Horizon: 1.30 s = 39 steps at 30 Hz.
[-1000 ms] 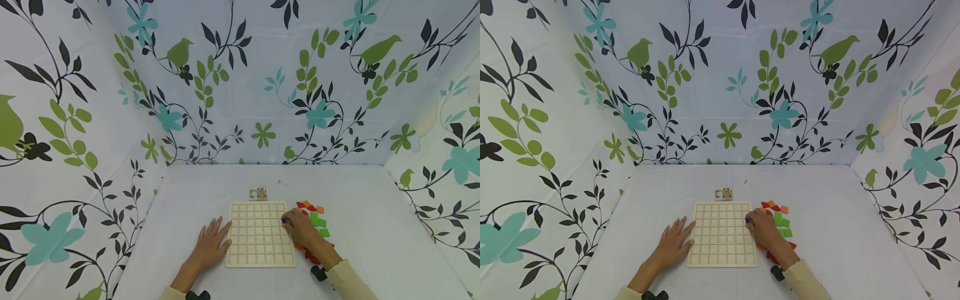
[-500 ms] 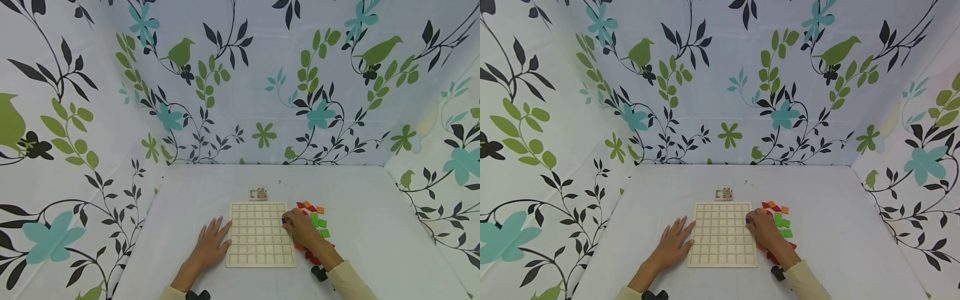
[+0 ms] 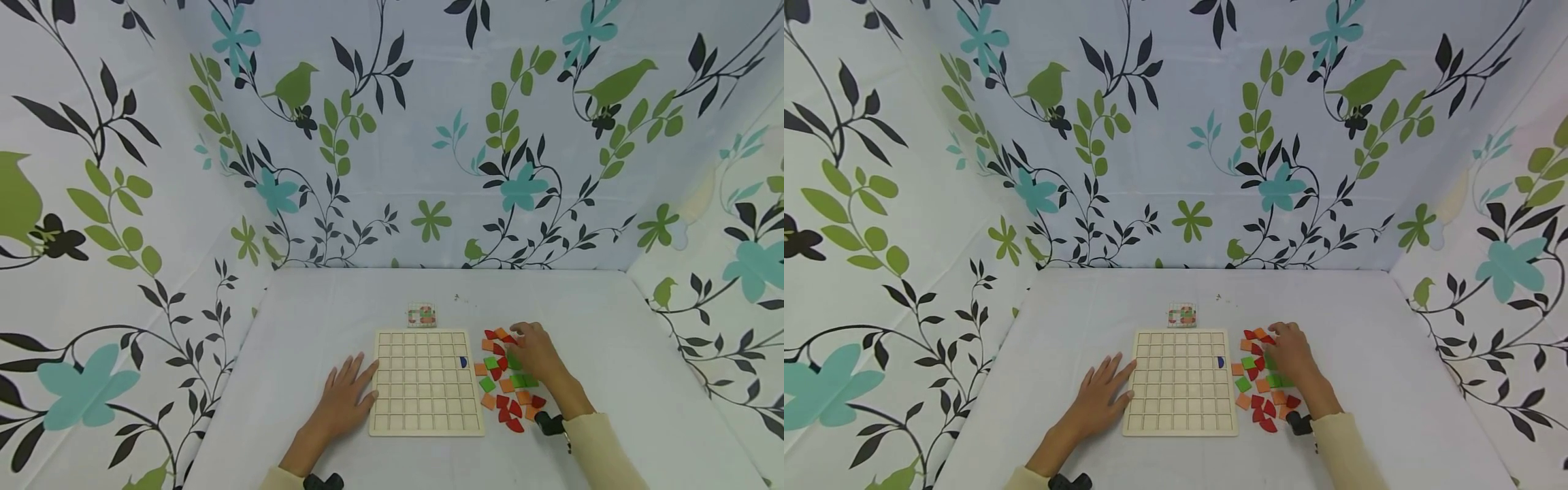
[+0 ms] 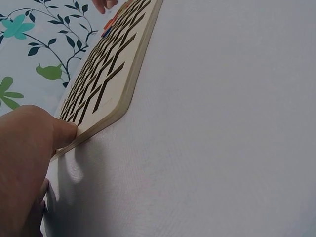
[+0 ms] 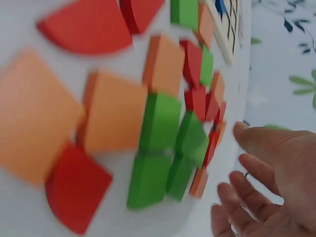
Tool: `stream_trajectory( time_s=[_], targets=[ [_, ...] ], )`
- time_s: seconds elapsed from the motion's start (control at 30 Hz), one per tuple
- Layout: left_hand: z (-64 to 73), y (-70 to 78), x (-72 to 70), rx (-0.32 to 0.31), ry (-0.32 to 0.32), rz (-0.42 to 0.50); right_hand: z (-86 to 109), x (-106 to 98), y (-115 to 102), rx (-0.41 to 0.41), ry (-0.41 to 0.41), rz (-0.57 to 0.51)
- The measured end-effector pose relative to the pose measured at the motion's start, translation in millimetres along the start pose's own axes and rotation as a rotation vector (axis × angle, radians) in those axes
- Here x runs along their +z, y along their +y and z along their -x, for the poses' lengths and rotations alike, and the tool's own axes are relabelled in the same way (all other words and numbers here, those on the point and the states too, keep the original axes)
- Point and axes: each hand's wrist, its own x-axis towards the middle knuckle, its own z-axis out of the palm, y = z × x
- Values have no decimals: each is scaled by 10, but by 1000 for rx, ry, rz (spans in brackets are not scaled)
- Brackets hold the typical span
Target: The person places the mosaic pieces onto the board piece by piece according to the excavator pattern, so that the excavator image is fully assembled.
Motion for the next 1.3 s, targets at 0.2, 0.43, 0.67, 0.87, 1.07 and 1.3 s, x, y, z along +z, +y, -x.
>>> stream_trajectory(
  time_s=[0.2, 0.43, 0.67, 0.87, 1.07, 1.3],
  targets=[
    [4, 4, -6, -2, 2, 14, -115, -149, 238, 104, -58, -67],
    [19, 10, -15, 6, 5, 16, -167, -53, 412, 107, -68, -112],
    [20, 11, -7, 21, 16, 22, -186, -62, 500, 95, -102, -91],
    [11, 2, 8, 8, 10, 11, -204, -44, 528, 85, -58, -66],
    [-3, -10, 14, 5, -5, 13, -195, -17, 544, 94, 3, -55],
    [2, -5, 12, 6, 5, 8, -140, -12, 494, 135, -13, -93]
  ],
)
